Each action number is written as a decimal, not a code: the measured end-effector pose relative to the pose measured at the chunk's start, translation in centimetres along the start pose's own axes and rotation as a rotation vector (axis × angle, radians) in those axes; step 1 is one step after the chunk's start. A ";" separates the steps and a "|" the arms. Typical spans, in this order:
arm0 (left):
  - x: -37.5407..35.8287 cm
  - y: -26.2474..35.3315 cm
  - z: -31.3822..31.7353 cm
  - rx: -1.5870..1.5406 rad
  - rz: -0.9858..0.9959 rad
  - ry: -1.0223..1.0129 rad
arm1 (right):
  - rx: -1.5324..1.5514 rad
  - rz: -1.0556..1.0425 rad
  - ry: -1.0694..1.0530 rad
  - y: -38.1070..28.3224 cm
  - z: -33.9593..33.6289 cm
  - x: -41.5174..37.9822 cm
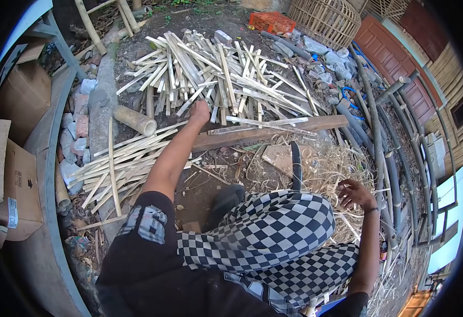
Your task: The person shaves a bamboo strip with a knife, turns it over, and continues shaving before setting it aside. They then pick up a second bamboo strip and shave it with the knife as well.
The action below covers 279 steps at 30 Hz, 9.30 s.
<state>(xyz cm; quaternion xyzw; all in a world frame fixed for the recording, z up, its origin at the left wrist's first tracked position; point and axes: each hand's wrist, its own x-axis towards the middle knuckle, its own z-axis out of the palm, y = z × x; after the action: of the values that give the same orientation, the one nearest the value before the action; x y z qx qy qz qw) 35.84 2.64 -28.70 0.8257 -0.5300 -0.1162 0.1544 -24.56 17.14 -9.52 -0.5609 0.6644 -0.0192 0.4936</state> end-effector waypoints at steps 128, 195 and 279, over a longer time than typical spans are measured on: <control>-12.8 38.3 -13.2 -1.085 1.272 -0.655 | -0.227 0.258 0.435 7.6 19.5 12.9; -17.3 34.5 -15.8 -0.575 1.339 -0.670 | 0.829 -0.599 0.624 -21.6 -7.2 -15.7; -20.8 32.5 -13.3 -0.369 1.874 -0.546 | 0.382 -0.467 0.789 -12.6 15.7 -13.8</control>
<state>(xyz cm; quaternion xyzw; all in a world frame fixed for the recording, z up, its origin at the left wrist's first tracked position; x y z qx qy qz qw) 4.69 10.63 -3.53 -0.0191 -0.9595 -0.2138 0.1826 -6.40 31.30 -1.52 -0.5441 0.6417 -0.4616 0.2812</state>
